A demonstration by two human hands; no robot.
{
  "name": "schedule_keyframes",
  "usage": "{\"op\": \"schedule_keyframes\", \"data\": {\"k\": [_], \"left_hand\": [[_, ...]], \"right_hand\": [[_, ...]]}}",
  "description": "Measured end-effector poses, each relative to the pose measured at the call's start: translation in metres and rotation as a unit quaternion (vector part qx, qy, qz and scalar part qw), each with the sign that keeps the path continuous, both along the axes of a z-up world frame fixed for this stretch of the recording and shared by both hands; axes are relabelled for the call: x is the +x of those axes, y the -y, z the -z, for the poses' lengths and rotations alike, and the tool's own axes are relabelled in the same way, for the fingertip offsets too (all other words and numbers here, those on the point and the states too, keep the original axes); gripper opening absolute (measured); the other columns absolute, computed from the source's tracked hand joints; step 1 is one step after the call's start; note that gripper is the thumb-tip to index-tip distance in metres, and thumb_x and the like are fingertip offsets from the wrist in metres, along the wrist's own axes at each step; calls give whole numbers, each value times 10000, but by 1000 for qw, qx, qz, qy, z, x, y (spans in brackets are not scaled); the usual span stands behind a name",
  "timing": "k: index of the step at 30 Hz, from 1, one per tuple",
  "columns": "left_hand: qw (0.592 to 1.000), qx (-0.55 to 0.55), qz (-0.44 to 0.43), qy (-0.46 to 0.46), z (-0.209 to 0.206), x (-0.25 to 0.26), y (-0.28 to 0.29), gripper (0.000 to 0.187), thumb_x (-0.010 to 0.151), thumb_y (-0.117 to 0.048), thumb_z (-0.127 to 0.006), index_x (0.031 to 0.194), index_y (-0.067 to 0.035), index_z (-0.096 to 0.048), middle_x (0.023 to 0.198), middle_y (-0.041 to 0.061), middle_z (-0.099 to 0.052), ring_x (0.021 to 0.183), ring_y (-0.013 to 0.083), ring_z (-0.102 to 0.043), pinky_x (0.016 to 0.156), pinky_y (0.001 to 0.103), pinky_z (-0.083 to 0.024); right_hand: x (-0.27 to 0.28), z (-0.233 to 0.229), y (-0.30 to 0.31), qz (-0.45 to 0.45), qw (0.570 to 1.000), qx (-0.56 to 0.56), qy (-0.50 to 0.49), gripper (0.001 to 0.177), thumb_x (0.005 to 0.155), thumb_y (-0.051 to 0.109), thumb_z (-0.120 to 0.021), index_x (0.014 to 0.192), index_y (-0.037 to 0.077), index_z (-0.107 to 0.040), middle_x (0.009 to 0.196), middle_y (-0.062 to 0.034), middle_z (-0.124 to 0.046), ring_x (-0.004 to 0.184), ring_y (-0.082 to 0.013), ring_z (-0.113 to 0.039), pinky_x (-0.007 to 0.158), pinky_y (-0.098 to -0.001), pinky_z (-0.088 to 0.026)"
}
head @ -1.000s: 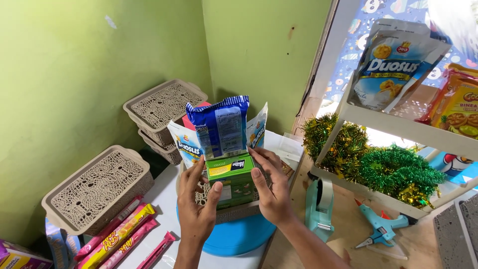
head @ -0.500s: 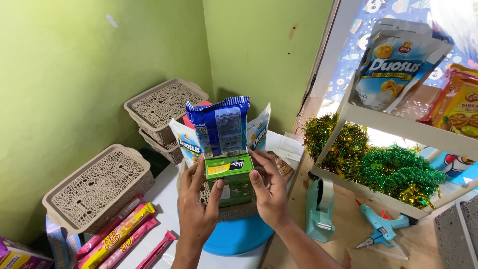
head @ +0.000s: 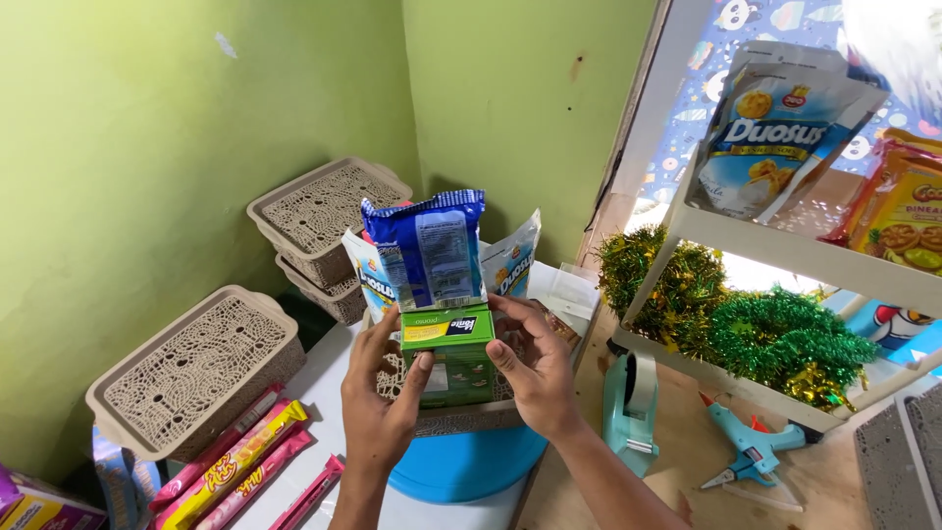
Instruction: The person arranges various snack items, including Duosus biscuit packets, pink chocolate bars, and a blue Oreo packet, into a beige woven basket. They use a tape dispenser to apply adhesive tape to secure the items within the basket, adjusting the placement of each snack to fit them together.
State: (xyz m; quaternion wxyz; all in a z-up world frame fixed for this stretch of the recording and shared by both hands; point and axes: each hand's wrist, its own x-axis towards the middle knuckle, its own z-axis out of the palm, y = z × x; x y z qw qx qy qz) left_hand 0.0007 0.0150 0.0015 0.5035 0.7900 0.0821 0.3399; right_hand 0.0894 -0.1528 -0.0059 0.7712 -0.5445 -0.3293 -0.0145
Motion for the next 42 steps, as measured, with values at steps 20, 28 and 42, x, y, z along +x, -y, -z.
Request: {"op": "schedule_keyframes", "data": {"k": [20, 28, 42], "left_hand": [[938, -163, 180, -248, 128, -12, 172, 293, 758, -429, -840, 949, -211, -883, 489, -59, -541, 489, 30, -491, 509, 231, -405], [920, -89, 236, -299, 124, 56, 213, 445, 898, -525, -652, 1154, -187, -786, 538, -31, -507, 514, 99, -482, 546, 325, -334], [921, -157, 189, -303, 105, 58, 228, 233, 904, -265, -739, 738, -106, -774, 616, -16, -723, 560, 67, -597, 554, 280, -432]], "right_hand": [[37, 68, 186, 301, 943, -106, 90, 264, 1018, 151, -582, 1211, -17, -651, 1109, -136, -682, 1019, -204, -678, 913, -321, -615], [29, 90, 199, 222, 928, -249, 168, 763, 979, 584, -457, 1520, 47, -428, 1598, -187, -431, 1482, -334, -427, 1212, -527, -354], [53, 146, 216, 250, 839, -401, 268, 816, 944, 682, -434, 1521, 106, -408, 1633, -195, -352, 1481, -359, -408, 1109, -537, -397]]}}
